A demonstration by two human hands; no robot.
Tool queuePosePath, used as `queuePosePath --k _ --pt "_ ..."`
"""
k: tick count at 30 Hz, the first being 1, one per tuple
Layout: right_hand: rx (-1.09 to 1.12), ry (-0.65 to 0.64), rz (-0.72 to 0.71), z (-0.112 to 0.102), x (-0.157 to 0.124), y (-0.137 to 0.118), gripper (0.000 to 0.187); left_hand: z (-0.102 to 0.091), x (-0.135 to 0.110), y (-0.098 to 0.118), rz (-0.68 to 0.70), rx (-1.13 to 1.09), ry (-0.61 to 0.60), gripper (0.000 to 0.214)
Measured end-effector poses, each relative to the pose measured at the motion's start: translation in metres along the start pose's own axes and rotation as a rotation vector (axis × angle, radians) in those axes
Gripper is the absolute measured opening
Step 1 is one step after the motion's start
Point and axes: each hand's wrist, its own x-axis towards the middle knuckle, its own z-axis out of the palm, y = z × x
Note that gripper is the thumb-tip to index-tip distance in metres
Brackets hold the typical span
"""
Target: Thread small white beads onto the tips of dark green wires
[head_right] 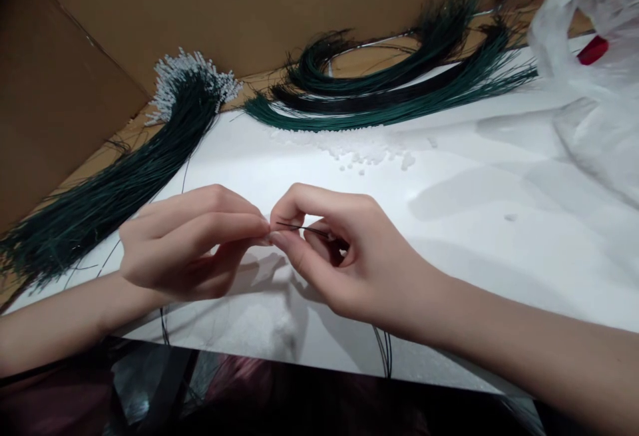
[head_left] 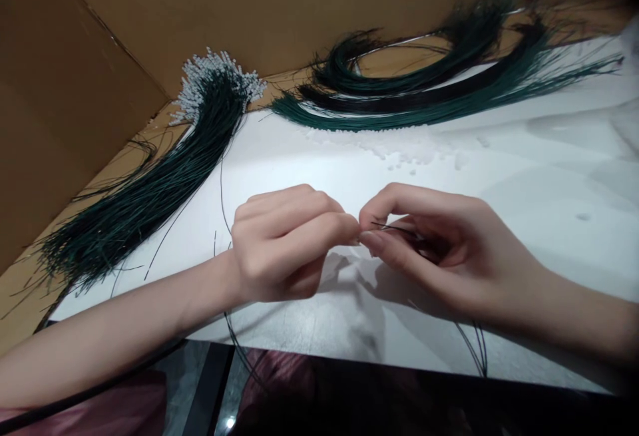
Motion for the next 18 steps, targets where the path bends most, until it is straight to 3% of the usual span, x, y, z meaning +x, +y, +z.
queuePosePath --k 7,18 --pt "0.06 0.025 0.035 -0.0006 -0.0004 0.001 0.007 -0.0034 0.0028 -0.0002 -0.004 0.008 -0.01 0.016" --pt "-0.082 0.03 0.014 -0.0017 -0.0022 0.0012 0.004 -0.0064 0.0041 -0.0006 -0.018 0.006 -0.046 0.012"
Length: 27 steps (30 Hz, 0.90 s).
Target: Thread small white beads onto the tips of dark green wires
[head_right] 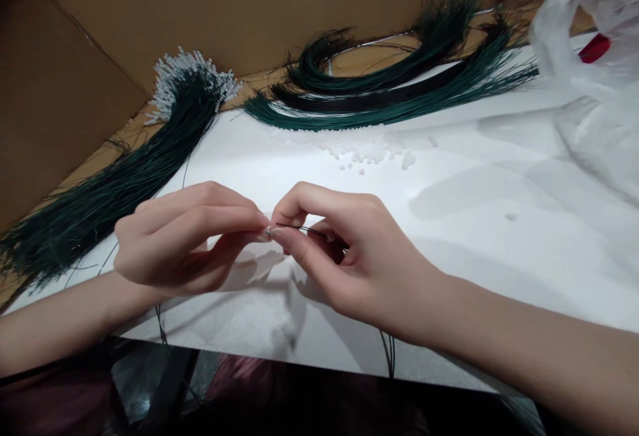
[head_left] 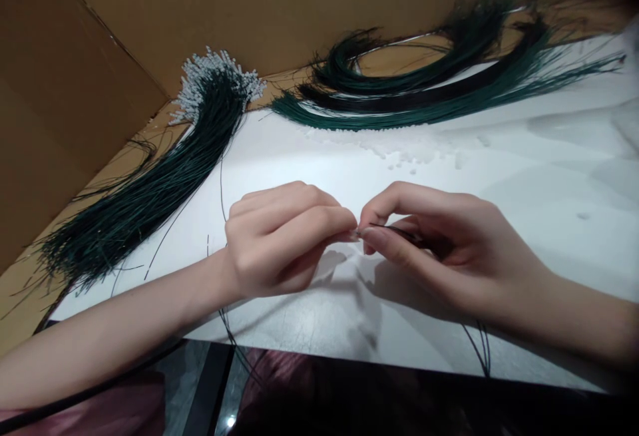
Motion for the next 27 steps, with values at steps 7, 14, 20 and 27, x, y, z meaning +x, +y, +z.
queuePosePath --k 7,14,20,27 --pt "0.023 0.013 0.017 0.002 0.0 -0.002 0.005 0.001 0.0 0.001 -0.023 -0.055 -0.005 0.013" --pt "0.068 0.012 0.041 0.005 0.001 -0.003 0.009 0.004 0.0 0.002 -0.039 -0.008 -0.001 0.019" --pt "-0.003 0.027 0.015 0.007 -0.002 0.0 0.006 0.01 -0.004 0.0 -0.029 0.054 0.051 0.019" --pt "-0.041 0.091 0.013 0.007 -0.002 0.0 0.008 0.009 -0.002 0.003 -0.053 0.126 0.054 0.019"
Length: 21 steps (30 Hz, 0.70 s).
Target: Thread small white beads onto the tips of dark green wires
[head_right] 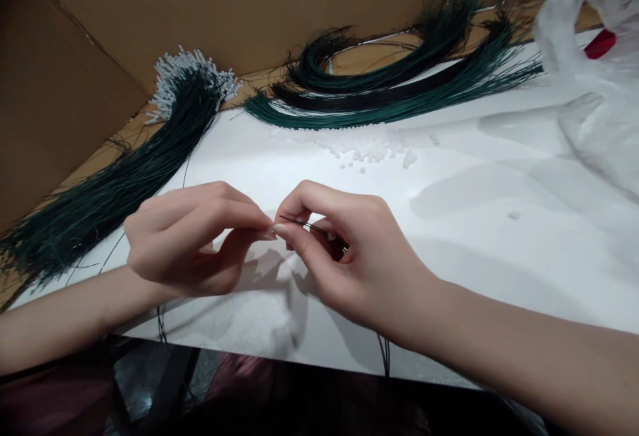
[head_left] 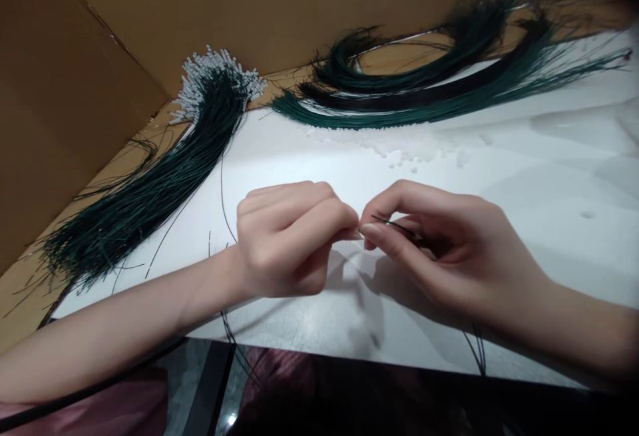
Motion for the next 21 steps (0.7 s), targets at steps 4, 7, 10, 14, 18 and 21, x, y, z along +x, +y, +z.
queuePosePath --k 4,7,10,14,18,21 --pt "0.039 -0.018 0.016 -0.002 0.0 0.002 0.006 -0.005 0.002 -0.002 0.003 -0.038 -0.041 0.016" --pt "0.054 -0.021 0.029 -0.003 0.0 0.002 0.006 -0.008 0.003 -0.003 0.001 -0.081 -0.059 0.013" --pt "0.04 -0.009 0.031 -0.003 0.0 0.001 0.009 -0.01 0.004 -0.004 -0.027 -0.141 -0.104 0.004" --pt "0.057 -0.026 0.031 -0.004 0.001 0.001 0.008 -0.012 0.005 -0.004 -0.069 -0.228 -0.191 0.006" --pt "0.074 -0.038 0.041 -0.004 0.0 0.001 0.009 -0.012 0.004 -0.006 -0.076 -0.26 -0.2 0.005" --pt "0.067 -0.033 0.027 -0.004 0.0 0.001 0.008 -0.013 0.005 -0.005 -0.084 -0.268 -0.21 0.004"
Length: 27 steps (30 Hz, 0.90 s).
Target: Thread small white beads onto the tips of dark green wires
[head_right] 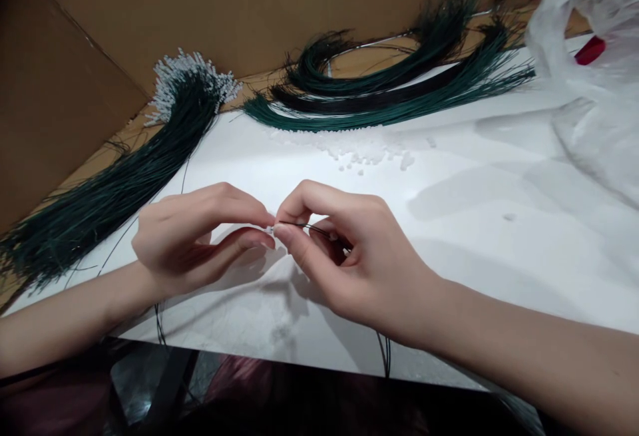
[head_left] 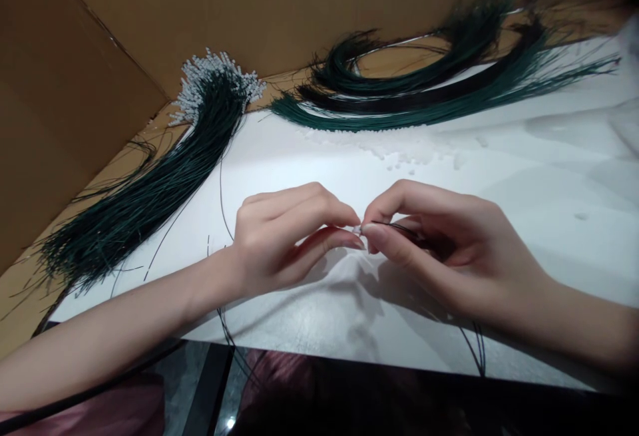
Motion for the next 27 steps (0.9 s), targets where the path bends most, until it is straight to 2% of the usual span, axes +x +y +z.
queuePosePath --k 6,17,27 --pt "-0.072 0.002 -0.04 0.0 -0.001 0.0 0.008 -0.001 0.003 0.003 -0.023 -0.063 0.009 0.002" --pt "-0.237 0.022 -0.161 0.002 -0.001 -0.001 0.008 0.004 0.0 0.003 -0.152 -0.213 0.05 0.003" --pt "-0.299 0.052 -0.264 0.004 -0.002 0.003 0.009 0.01 -0.002 0.004 -0.088 -0.086 0.075 0.012"
